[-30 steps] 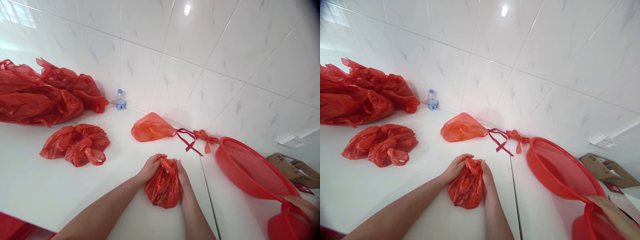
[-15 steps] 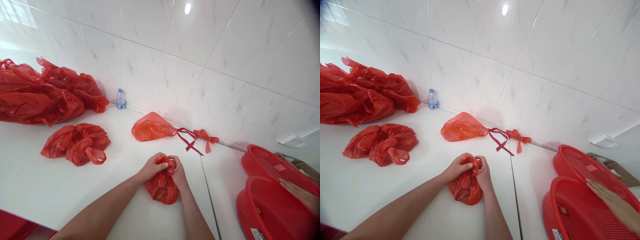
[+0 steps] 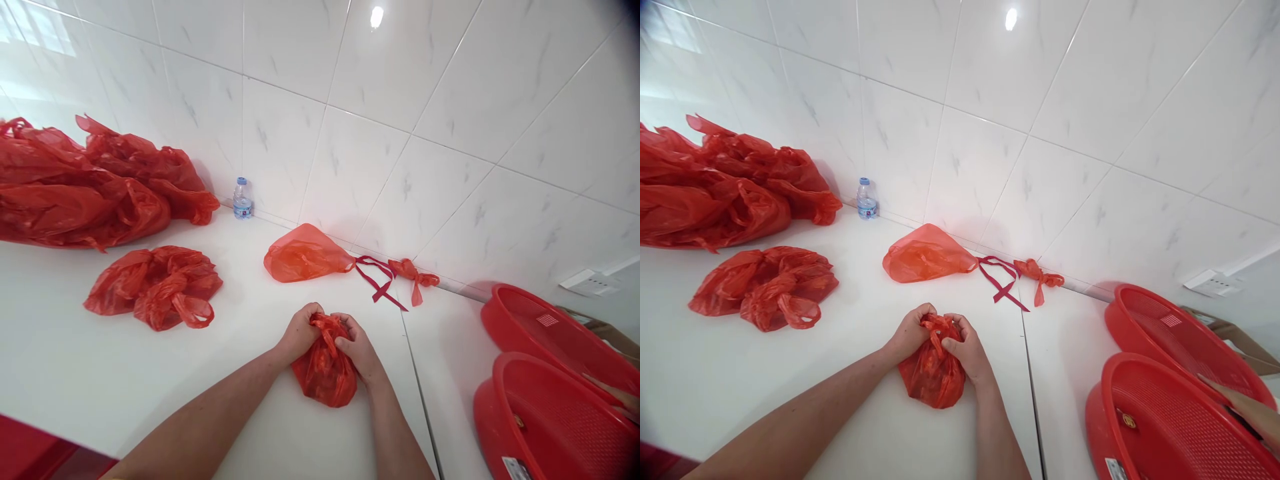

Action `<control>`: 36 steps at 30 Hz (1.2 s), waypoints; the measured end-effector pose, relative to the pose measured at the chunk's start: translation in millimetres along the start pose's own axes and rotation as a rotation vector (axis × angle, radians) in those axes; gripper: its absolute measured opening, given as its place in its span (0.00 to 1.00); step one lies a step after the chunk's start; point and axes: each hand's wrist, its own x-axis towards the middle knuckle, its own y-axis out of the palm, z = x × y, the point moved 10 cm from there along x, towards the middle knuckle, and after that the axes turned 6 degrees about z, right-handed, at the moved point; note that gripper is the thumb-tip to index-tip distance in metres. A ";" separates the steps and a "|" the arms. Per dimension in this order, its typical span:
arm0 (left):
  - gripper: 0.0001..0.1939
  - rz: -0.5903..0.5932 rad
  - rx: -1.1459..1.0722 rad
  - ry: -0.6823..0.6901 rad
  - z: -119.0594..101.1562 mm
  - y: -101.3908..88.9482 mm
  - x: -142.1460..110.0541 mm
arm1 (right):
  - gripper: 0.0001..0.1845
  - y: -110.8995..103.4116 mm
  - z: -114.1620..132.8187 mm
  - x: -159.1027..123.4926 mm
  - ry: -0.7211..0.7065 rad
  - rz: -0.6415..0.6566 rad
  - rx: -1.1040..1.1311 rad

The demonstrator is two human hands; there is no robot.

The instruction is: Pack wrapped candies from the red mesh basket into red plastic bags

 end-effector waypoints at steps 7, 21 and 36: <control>0.07 -0.032 -0.002 -0.012 3.9 -3.3 0.3 | 0.30 4.6 -3.5 -2.3 0.064 0.012 -0.122; 0.09 0.213 -0.296 -0.031 -13.6 19.2 -6.4 | 0.11 -21.2 -9.3 -0.1 0.046 -0.301 -0.003; 0.09 0.272 -0.074 0.111 -18.9 25.3 -5.6 | 0.14 -32.6 -8.5 -3.8 0.000 -0.365 0.105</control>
